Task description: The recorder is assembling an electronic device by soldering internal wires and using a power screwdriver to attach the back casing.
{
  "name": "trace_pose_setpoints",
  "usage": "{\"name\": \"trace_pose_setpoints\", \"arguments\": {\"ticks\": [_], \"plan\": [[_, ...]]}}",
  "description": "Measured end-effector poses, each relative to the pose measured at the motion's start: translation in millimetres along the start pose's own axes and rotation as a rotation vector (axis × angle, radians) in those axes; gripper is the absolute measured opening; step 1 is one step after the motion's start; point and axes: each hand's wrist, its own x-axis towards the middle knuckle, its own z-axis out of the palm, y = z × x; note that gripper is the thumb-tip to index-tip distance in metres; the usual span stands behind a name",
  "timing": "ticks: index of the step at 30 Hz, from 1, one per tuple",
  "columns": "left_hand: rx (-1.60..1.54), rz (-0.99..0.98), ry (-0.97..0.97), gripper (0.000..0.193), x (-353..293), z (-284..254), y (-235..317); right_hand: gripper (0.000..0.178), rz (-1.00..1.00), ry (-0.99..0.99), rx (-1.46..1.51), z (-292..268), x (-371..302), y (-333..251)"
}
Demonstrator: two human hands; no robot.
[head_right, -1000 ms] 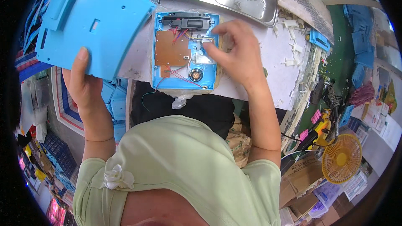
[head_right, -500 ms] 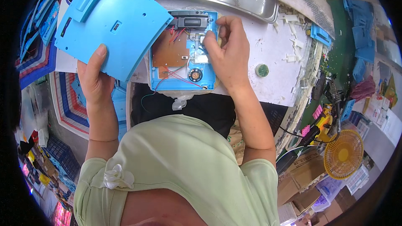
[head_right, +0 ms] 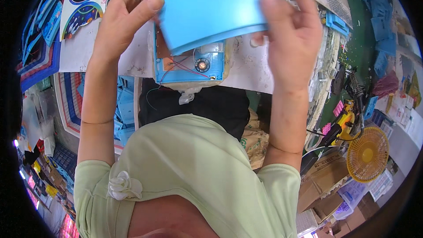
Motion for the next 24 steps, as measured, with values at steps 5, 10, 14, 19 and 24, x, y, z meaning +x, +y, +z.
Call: {"name": "trace_pose_setpoints", "arguments": {"ticks": [5,10,14,19,24], "plan": [[0.63,0.469,0.074,0.044,1.8,20.6,-27.0,0.048,-0.047,0.256,0.147,-38.5,-14.4,3.0],[0.709,0.428,0.06,0.036,10.5,36.8,-37.4,0.049,-0.016,0.274,0.212,-74.7,-46.7,22.3],[0.736,0.399,0.027,0.035,14.6,43.2,-37.7,0.048,-0.022,0.347,0.208,-78.9,-55.0,22.3],[0.785,0.434,0.078,0.04,17.2,52.3,-38.2,0.05,0.01,0.347,0.172,-76.5,-59.1,29.4],[0.813,0.478,0.156,0.051,7.2,45.4,-24.9,0.051,0.034,0.298,0.248,-68.4,-65.3,36.4]]}}
